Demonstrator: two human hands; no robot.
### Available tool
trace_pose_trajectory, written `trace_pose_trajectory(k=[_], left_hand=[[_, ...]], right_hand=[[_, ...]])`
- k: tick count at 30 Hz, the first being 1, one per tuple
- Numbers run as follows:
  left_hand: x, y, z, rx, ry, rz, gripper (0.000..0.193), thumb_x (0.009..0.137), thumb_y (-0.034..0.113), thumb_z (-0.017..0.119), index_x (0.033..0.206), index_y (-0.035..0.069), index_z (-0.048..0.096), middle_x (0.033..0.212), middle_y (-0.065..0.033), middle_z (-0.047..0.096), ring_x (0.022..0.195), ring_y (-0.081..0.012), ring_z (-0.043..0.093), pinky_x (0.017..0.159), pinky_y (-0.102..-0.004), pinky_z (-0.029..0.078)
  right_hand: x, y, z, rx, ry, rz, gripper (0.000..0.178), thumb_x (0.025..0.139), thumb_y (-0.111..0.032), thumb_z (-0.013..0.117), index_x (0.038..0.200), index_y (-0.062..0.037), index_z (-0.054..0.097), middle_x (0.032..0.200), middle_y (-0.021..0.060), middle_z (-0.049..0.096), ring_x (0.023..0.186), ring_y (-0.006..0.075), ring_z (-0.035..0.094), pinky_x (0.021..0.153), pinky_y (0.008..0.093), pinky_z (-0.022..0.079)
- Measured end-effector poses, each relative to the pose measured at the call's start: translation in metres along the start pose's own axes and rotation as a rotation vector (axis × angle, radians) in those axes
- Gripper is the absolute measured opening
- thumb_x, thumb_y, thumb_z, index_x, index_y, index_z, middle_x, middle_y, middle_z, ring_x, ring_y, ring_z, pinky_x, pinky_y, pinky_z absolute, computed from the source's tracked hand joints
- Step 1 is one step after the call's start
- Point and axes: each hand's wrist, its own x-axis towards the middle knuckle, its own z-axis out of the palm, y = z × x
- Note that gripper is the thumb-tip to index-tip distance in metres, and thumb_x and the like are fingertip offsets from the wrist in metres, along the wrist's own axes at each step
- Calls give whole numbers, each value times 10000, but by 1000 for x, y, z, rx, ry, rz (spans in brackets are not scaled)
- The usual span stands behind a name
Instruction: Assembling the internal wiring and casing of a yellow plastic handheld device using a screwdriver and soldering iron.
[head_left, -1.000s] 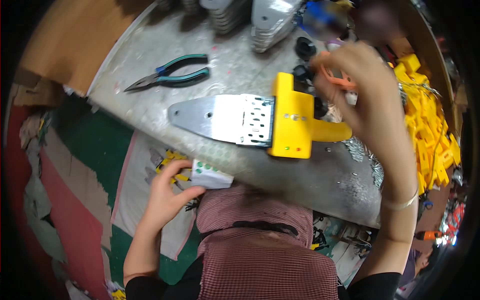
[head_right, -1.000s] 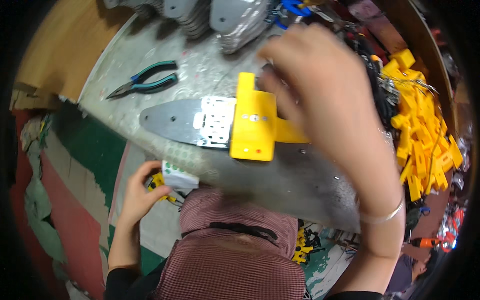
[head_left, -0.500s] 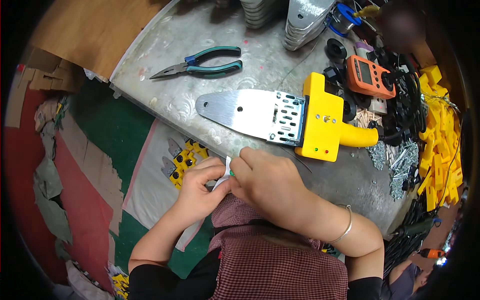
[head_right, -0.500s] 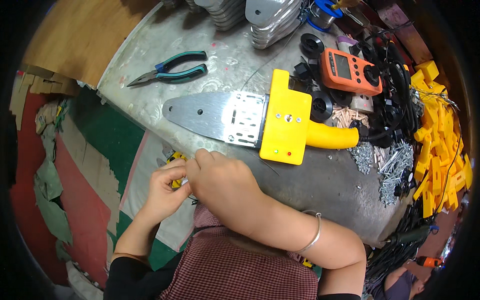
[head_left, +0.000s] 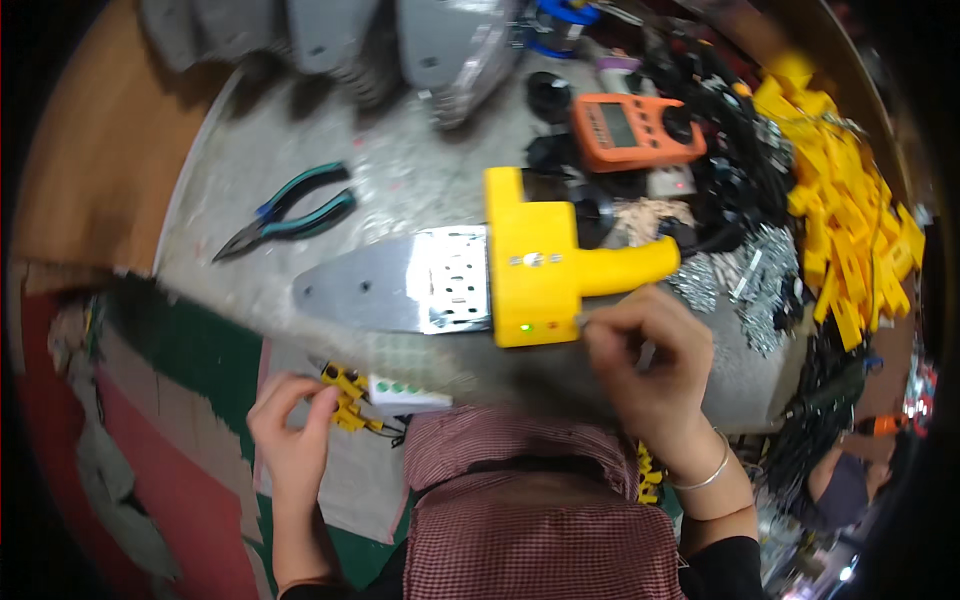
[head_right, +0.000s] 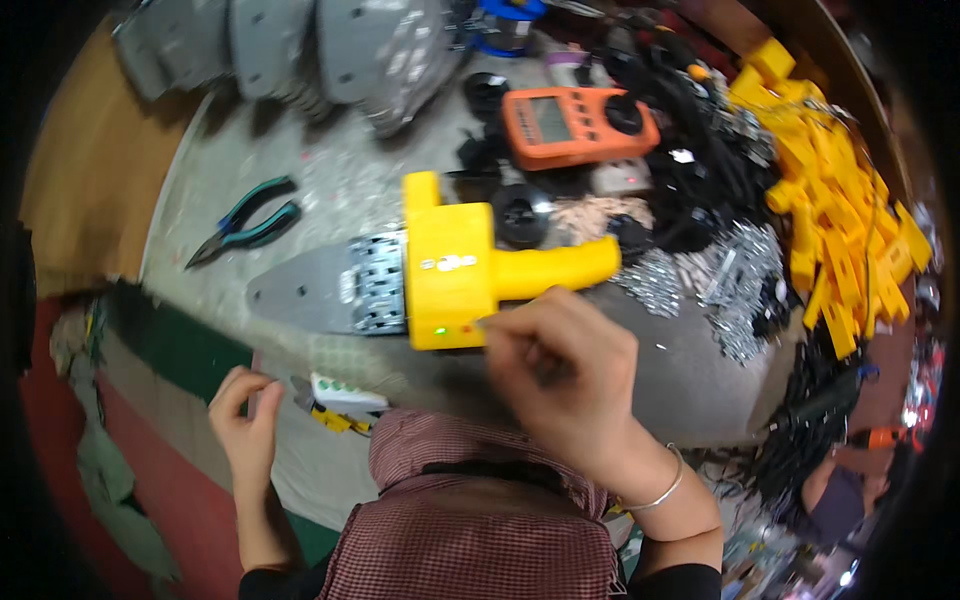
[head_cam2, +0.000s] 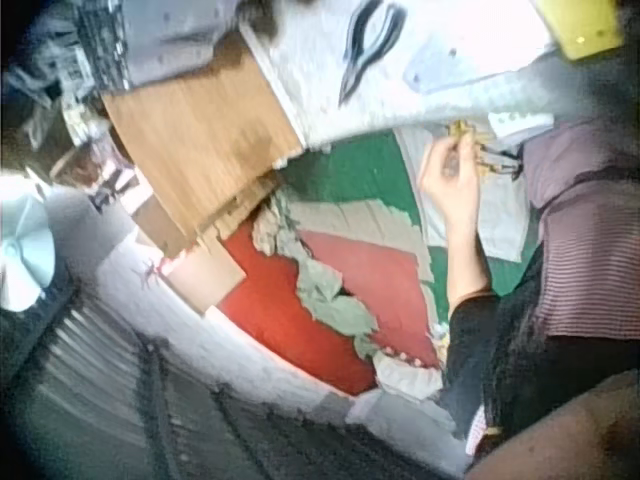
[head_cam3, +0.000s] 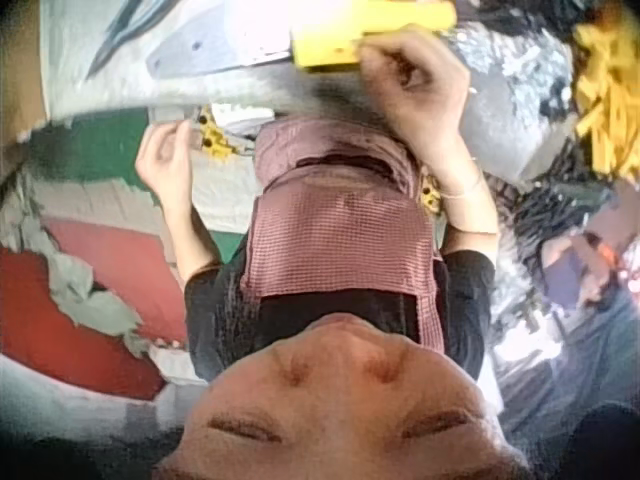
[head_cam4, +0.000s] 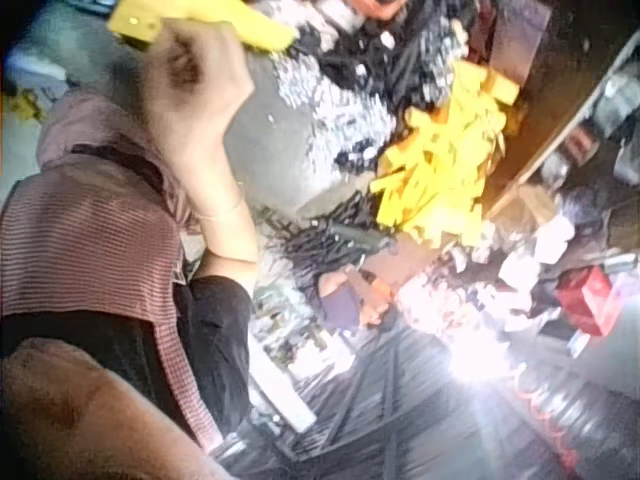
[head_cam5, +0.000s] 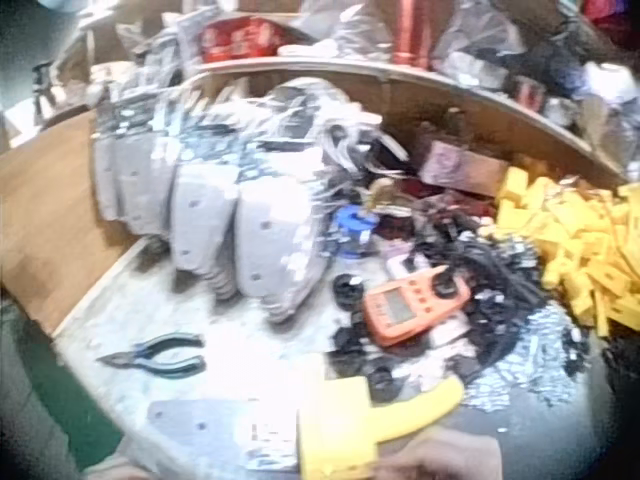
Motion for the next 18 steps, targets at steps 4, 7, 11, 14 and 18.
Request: trace_pose_trajectory(k=[4,7,11,14,18], left_hand=[[26,37,21,153,56,467,297,690,50,735,981,25,680,961,-122,638,917,-307,591,838,-406,466],[51,57,43,349,30,685,439,711,55,705,1141,31,620,1212,-141,580,1154,-351,518,1007,-446,389],[60,65,56,318,-35,677,419,747,132,704,1142,21,624,1216,-148,580,1163,-356,515,1014,-447,384],[56,65,62,309,-40,661,442,711,114,735,1132,35,626,1196,-158,579,1131,-380,527,982,-475,399],[56,65,60,258,-36,654,420,705,97,736,1107,27,634,1161,-154,594,1092,-371,548,948,-456,426]], right_hand=[[-8,27,-6,-100,121,10,93,762,-2,711,805,-66,659,662,56,570,548,175,582,501,282,453],[-8,30,-3,-126,46,19,91,756,-80,712,799,-89,633,698,62,585,600,242,615,527,349,475],[-10,36,5,-114,47,-45,91,772,-132,692,827,-86,635,720,48,571,631,237,619,552,358,489],[-14,37,0,-161,4,-111,121,782,-151,680,871,-80,638,757,40,571,665,224,623,569,356,502],[1,32,-34,-220,-54,-193,205,764,-93,712,962,-47,684,757,63,594,637,247,610,575,344,494]])
